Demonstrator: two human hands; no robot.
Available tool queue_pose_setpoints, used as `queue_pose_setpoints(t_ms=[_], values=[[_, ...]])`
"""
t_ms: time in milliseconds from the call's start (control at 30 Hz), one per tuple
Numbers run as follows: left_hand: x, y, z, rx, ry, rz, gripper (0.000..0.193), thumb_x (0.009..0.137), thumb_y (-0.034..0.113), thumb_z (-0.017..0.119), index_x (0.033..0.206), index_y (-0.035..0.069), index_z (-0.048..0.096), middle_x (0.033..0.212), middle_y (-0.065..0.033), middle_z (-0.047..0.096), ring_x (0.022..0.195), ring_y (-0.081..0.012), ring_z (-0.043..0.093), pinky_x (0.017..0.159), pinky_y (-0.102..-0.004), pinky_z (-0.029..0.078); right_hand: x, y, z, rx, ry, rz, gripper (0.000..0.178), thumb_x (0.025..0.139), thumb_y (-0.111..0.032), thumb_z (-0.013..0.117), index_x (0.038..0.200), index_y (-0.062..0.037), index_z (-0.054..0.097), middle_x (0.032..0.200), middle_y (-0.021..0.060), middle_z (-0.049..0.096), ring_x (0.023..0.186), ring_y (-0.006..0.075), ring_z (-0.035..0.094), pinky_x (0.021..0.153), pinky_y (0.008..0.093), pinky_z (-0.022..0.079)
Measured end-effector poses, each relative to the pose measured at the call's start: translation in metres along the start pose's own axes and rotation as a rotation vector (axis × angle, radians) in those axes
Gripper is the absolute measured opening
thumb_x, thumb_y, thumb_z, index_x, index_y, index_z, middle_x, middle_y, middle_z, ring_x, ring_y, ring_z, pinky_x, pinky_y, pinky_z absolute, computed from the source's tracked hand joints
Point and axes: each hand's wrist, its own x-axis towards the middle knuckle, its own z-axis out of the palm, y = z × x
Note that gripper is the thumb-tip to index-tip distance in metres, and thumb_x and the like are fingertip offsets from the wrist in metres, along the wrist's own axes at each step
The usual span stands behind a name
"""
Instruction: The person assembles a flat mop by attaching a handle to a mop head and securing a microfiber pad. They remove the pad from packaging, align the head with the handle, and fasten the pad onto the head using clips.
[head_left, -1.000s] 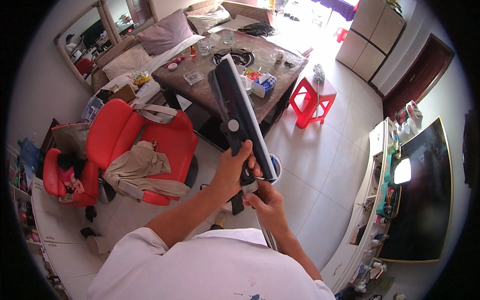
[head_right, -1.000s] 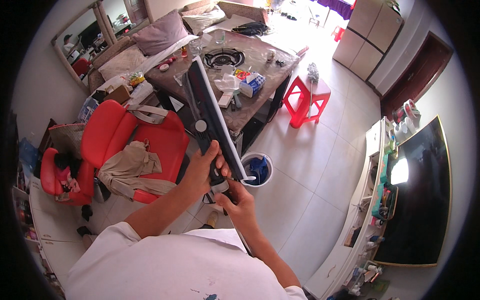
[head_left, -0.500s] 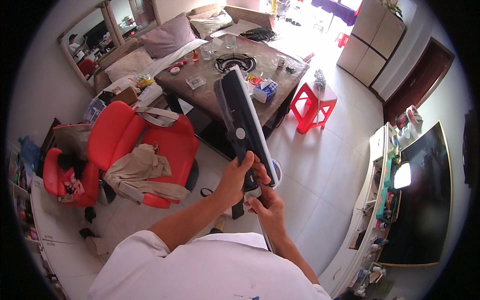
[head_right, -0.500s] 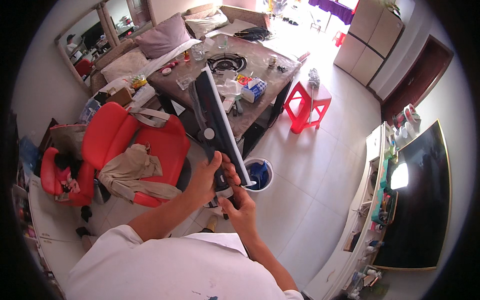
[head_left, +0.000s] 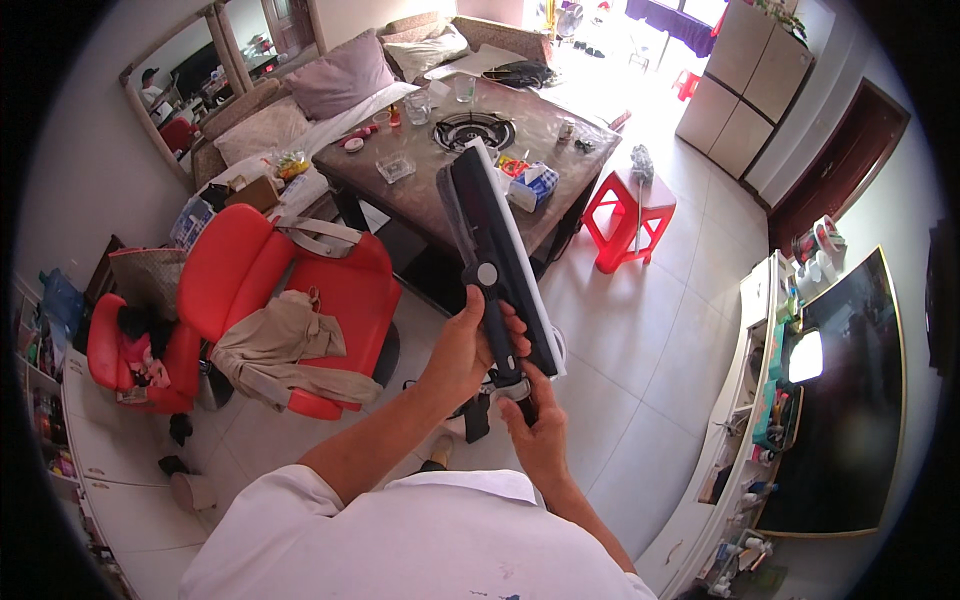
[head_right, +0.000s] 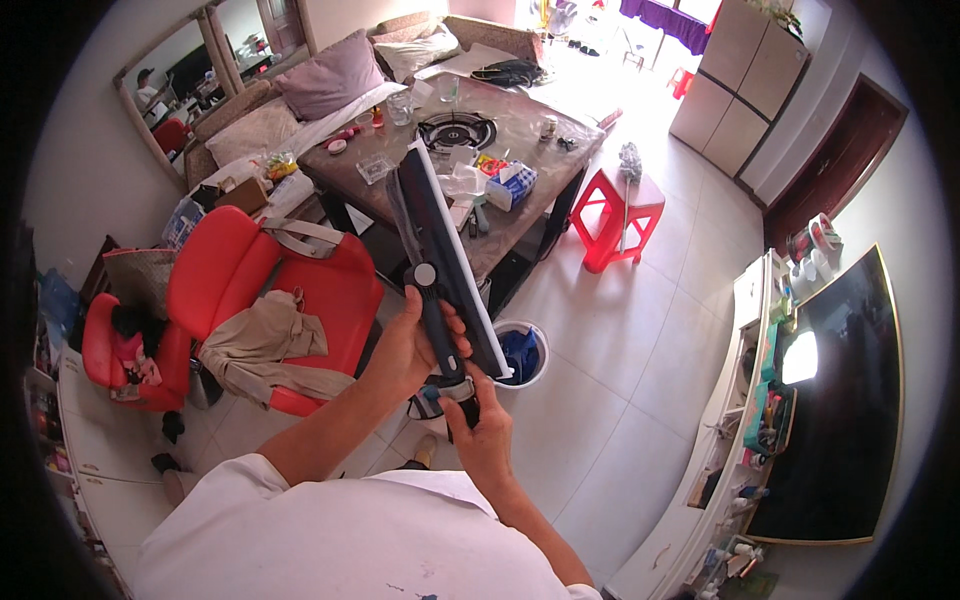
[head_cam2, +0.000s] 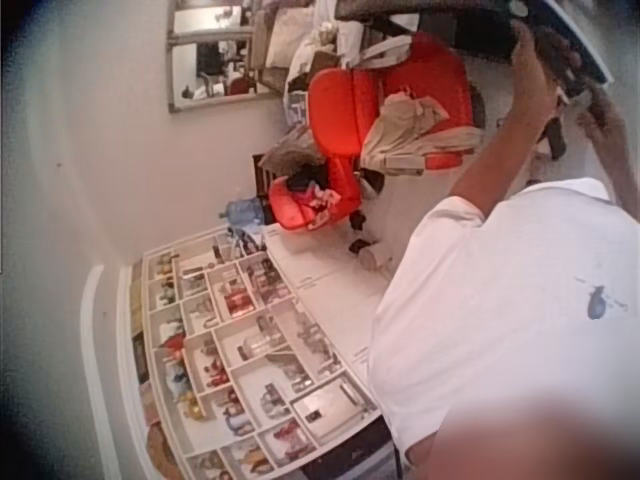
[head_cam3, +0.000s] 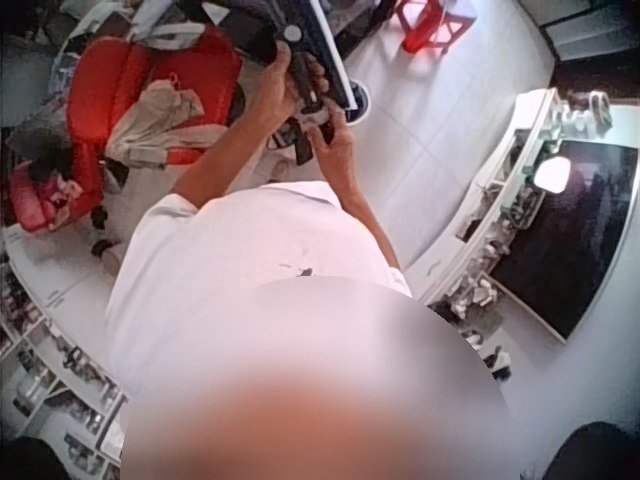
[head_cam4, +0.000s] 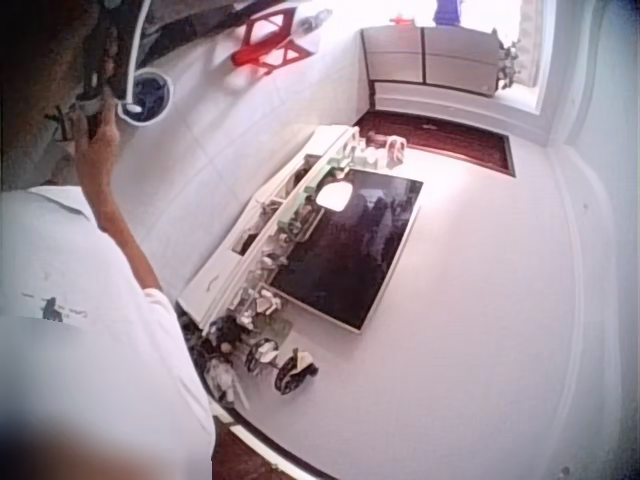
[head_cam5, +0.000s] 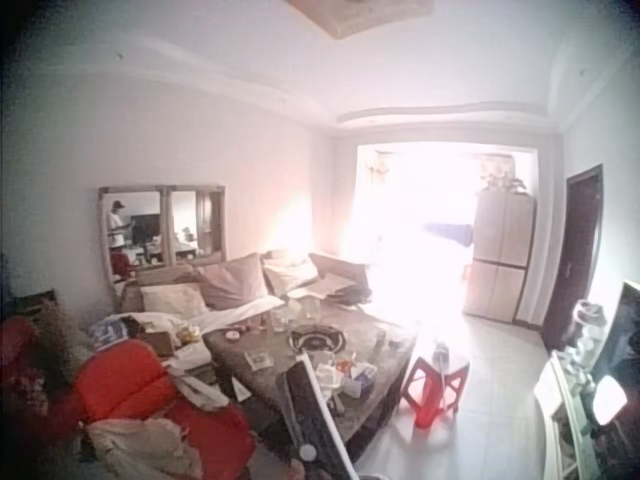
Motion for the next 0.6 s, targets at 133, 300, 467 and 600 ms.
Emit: queue_pose_setpoints(t_ms=[133, 300, 467, 600], values=[[-0.005, 0.003, 0.007, 0.059, 0.017, 0.036, 0.049, 0.088, 0.051, 0.039, 0.091, 0.004, 0.052, 0.080, -0.0101, 0.061, 0.073, -0.0199, 0.062, 0.071, -0.0301, 0.051, 0.005, -0.005, -0.003, -0.136, -0.052, -0.077, 0.041, 0.080, -0.013, 0.062, 0.116, -0.0017, 0.047, 0.070, 0.0104, 0.058, 0.057, 0.0155, 0.053, 0.055, 0.0277, 0.044], [-0.014, 0.011, 0.005, 0.837, 0.111, 0.128, 0.034, 0.089, 0.037, 0.050, 0.095, 0.004, 0.055, 0.078, -0.0085, 0.061, 0.074, -0.0171, 0.062, 0.070, -0.0243, 0.050, 0.020, 0.002, -0.004, -0.097, -0.055, -0.049, 0.033, 0.083, -0.019, 0.060, 0.108, -0.0009, 0.048, 0.069, 0.0088, 0.057, 0.057, 0.0142, 0.054, 0.053, 0.0264, 0.044], [-0.019, 0.008, -0.008, 0.938, 0.379, 0.557, 0.033, 0.078, 0.018, 0.067, 0.106, 0.005, 0.054, 0.095, -0.0099, 0.059, 0.087, -0.0169, 0.059, 0.076, -0.0247, 0.047, 0.033, 0.011, -0.017, 0.283, -0.206, 0.085, 0.025, 0.089, -0.021, 0.050, 0.104, -0.0017, 0.045, 0.070, 0.0018, 0.051, 0.053, 0.0077, 0.047, 0.047, 0.0216, 0.039], [-0.006, -0.018, -0.026, 1.003, 0.163, 0.621, 0.054, 0.074, 0.008, 0.068, 0.120, 0.003, 0.041, 0.109, -0.0093, 0.052, 0.098, -0.0180, 0.052, 0.084, -0.0288, 0.043, 0.036, 0.003, -0.013, 0.489, -0.301, 0.171, 0.020, 0.090, -0.022, 0.047, 0.101, -0.0054, 0.045, 0.073, 0.0020, 0.051, 0.052, 0.0083, 0.046, 0.045, 0.0222, 0.038]])
